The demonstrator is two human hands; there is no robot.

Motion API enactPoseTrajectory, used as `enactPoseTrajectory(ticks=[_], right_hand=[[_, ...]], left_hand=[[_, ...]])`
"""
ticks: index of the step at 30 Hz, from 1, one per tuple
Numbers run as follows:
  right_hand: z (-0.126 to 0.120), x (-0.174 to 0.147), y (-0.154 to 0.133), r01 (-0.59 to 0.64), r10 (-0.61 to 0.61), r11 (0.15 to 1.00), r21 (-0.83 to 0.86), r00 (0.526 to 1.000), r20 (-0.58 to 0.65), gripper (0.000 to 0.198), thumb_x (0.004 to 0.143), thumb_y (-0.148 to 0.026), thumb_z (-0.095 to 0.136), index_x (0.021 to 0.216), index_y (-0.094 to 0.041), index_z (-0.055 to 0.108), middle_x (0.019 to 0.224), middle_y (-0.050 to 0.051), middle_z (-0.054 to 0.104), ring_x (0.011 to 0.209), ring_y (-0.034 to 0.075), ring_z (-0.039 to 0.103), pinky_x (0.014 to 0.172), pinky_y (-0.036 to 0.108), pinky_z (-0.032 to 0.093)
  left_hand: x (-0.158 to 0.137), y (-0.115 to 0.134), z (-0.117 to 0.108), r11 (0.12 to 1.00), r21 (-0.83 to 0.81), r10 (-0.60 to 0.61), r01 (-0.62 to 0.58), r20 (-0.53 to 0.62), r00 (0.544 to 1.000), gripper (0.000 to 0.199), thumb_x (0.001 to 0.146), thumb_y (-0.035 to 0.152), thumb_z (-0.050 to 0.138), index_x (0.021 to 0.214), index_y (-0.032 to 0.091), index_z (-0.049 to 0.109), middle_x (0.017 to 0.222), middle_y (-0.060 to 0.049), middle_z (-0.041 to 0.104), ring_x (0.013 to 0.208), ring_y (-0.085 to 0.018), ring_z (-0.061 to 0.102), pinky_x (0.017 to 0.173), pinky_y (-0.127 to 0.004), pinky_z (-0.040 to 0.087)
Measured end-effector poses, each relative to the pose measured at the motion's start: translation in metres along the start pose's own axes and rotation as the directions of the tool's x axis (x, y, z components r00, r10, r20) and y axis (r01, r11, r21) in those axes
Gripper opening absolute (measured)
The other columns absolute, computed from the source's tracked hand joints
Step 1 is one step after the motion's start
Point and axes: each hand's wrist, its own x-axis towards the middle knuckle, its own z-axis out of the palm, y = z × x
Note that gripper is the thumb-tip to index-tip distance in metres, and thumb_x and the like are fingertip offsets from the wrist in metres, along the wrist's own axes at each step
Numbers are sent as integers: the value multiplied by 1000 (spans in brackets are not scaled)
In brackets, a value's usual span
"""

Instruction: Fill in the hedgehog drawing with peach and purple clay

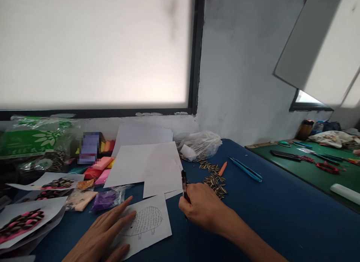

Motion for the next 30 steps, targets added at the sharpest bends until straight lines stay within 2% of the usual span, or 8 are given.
enactPoseTrajectory(ticks=[4, 7, 10, 12, 15, 19, 24, 30], right_hand=[[-2, -4, -3, -15, 24, 996, -91, 995, 97, 43, 77, -18, 56, 48, -21, 24, 45, -5, 27, 40, 9, 20, 44, 28, 15], [-2, -5, -5, -12, 29, 992, -122, 990, 140, 42, 75, -17, 57, 47, -21, 26, 44, -5, 28, 40, 9, 22, 42, 28, 15], [-2, -5, -4, -2, 25, 990, -142, 986, 162, 41, 75, -14, 54, 47, -21, 25, 45, -5, 28, 40, 9, 21, 41, 28, 15], [-2, -5, 0, 7, 22, 988, -157, 984, 178, 41, 74, -13, 54, 47, -21, 24, 45, -5, 27, 40, 9, 21, 41, 28, 14], [-4, -5, 5, 19, 17, 983, -185, 981, 192, 44, 73, -14, 55, 45, -21, 23, 44, -5, 27, 40, 9, 21, 42, 28, 15], [-7, -4, 7, 23, 27, 974, -223, 976, 217, 47, 75, -16, 57, 44, -21, 22, 42, -5, 26, 39, 10, 23, 43, 28, 16], [-10, -5, 3, 12, 52, 963, -271, 973, 227, 49, 76, -15, 59, 45, -21, 21, 45, -5, 29, 41, 11, 27, 46, 28, 20], [-10, -6, 5, -8, 70, 948, -318, 980, 184, 47, 75, -19, 65, 45, -21, 29, 49, -2, 40, 47, 15, 40, 51, 28, 25]], left_hand=[[1, -3, -2, 999, -48, 26, -25, 21, 999, 55, 97, 53, 48, 149, 39, 39, 151, -5, 45, 131, -36, 51, 99, -52, 53], [2, -5, -6, 998, -63, 28, -22, 84, 996, 65, 95, 51, 53, 153, 41, 24, 153, -4, 41, 131, -38, 50, 96, -58, 53], [2, -7, -9, 994, -107, -8, 22, 129, 992, 68, 95, 49, 54, 154, 40, 22, 155, -5, 37, 132, -38, 49, 94, -56, 55], [2, -8, -11, 984, -150, -83, 100, 119, 989, 61, 97, 45, 52, 153, 42, 26, 155, -2, 38, 132, -36, 49, 92, -50, 58], [4, -12, -13, 956, -220, -190, 195, 45, 981, 45, 101, 38, 46, 145, 44, 43, 149, 2, 49, 129, -31, 54, 91, -45, 60], [9, -19, -17, 937, -273, -233, 219, -18, 972, 33, 98, 33, 46, 125, 38, 64, 129, 1, 68, 118, -26, 64, 92, -40, 60], [12, -24, -18, 941, -265, -230, 212, -40, 972, 28, 96, 30, 46, 110, 33, 70, 116, 0, 73, 108, -23, 70, 89, -34, 61], [7, -28, -15, 980, -181, -73, 80, 45, 996, 31, 89, 27, 57, 118, 33, 68, 126, -4, 69, 116, -28, 65, 93, -40, 58]])
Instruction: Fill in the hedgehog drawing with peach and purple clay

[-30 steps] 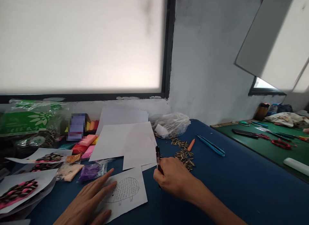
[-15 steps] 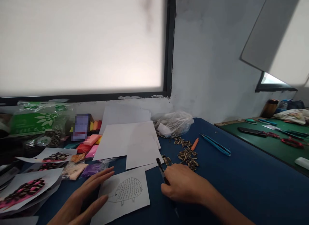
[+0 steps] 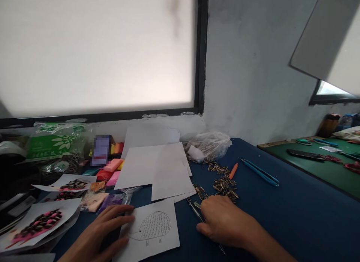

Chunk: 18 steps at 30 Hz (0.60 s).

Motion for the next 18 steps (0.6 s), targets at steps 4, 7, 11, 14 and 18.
enactPoseTrajectory(ticks=[4, 7, 11, 14, 18], right_hand=[[2, -1, 4, 6, -6, 1000, -18, 1000, -17, 50, 77, -21, 65, 45, -21, 27, 47, -3, 37, 45, 13, 35, 51, 28, 24], [5, 1, 5, 0, -2, 999, -36, 998, -56, 46, 77, -19, 65, 48, -21, 29, 51, -2, 41, 47, 14, 38, 51, 27, 24], [11, 10, 0, -30, 21, 998, -57, 989, -144, 36, 85, -17, 57, 57, -22, 36, 59, 3, 52, 52, 18, 47, 51, 28, 23], [15, 14, -8, 7, -16, 999, -51, 981, -192, 26, 93, -17, 49, 68, -21, 43, 68, 6, 61, 59, 20, 56, 53, 28, 27], [25, 11, -21, 117, -123, 992, -41, 975, -186, 22, 95, -19, 49, 73, -20, 46, 74, 6, 66, 63, 20, 61, 55, 28, 30]], left_hand=[[-2, 5, -5, 997, 66, 32, -37, 81, 996, 44, 86, 36, 64, 131, 36, 61, 137, -4, 62, 124, -33, 59, 95, -48, 56], [2, 13, -13, 988, 133, 59, -79, 148, 987, 50, 91, 45, 61, 140, 37, 53, 142, -3, 56, 128, -37, 54, 98, -53, 53], [5, 21, -14, 963, 238, 73, -127, 223, 972, 52, 94, 52, 56, 143, 36, 48, 145, -2, 51, 133, -39, 48, 101, -59, 48], [3, 24, -6, 963, 223, 114, -153, 179, 977, 57, 95, 56, 52, 146, 30, 47, 145, -6, 51, 131, -37, 50, 102, -54, 49], [1, 18, -5, 975, 208, 74, -78, 26, 997, 61, 93, 58, 53, 148, 34, 42, 148, -7, 50, 130, -35, 53, 100, -49, 52]])
